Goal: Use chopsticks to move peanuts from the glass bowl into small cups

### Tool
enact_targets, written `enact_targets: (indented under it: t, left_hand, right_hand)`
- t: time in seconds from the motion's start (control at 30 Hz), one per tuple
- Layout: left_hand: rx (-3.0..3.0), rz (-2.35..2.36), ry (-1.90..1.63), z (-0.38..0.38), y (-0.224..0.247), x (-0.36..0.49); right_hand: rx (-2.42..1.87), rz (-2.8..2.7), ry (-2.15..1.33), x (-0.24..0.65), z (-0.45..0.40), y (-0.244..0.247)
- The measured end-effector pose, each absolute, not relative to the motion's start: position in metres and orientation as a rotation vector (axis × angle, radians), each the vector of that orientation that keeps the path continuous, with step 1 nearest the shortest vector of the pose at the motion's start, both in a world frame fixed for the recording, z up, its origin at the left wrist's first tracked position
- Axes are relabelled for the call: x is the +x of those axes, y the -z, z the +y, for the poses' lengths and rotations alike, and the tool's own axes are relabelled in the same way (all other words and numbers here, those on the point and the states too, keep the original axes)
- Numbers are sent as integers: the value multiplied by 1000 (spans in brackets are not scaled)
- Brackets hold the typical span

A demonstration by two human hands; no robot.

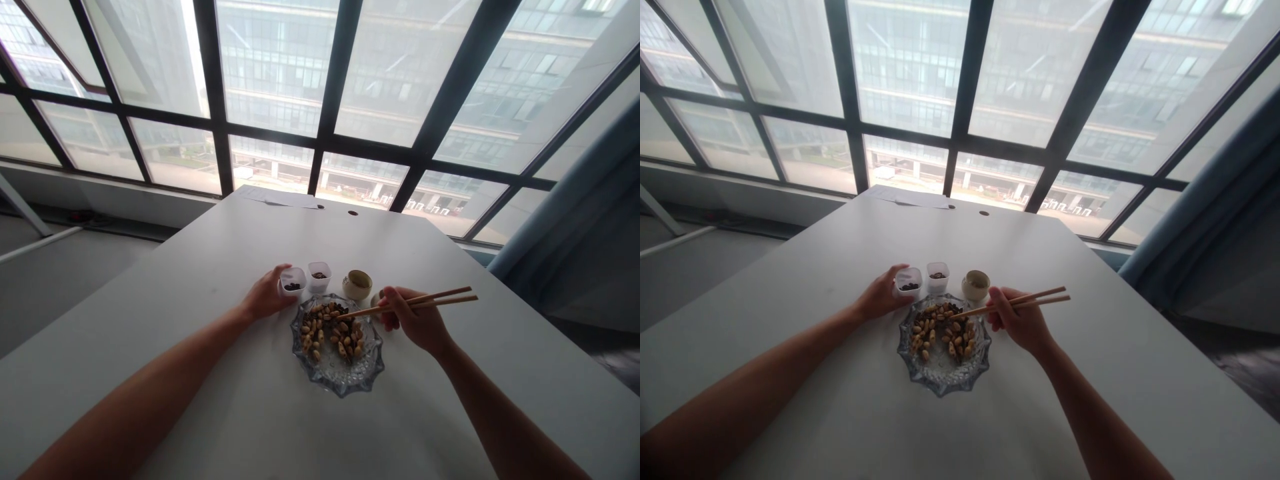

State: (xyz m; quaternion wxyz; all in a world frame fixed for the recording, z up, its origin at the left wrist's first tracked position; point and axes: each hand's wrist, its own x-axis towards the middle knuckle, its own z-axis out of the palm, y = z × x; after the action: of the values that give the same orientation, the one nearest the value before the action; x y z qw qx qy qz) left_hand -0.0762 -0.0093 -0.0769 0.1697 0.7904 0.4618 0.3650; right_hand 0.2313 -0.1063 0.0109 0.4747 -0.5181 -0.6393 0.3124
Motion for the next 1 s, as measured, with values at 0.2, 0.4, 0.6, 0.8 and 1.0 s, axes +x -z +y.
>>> enact_targets:
  t: [0.2, 0.4, 0.6, 0.8, 1.0]
  left_hand:
    - [2235, 1301, -1020, -10, 76, -76]
    - [2252, 1302, -1028, -11, 76, -76]
    - [2230, 1312, -1016, -10, 76, -76]
    - [2230, 1325, -999, -10, 77, -76]
    - [2225, 1323, -991, -10, 77, -77]
  right_hand:
    - [-1187, -1758, -796, 229, -119, -20]
    - [-1067, -2149, -640, 218, -125, -24]
    - [-1004, -2211, -459, 215, -122, -17]
    - [-979, -2237, -404, 214, -123, -15]
    - [-967, -2256, -383, 209, -125, -16]
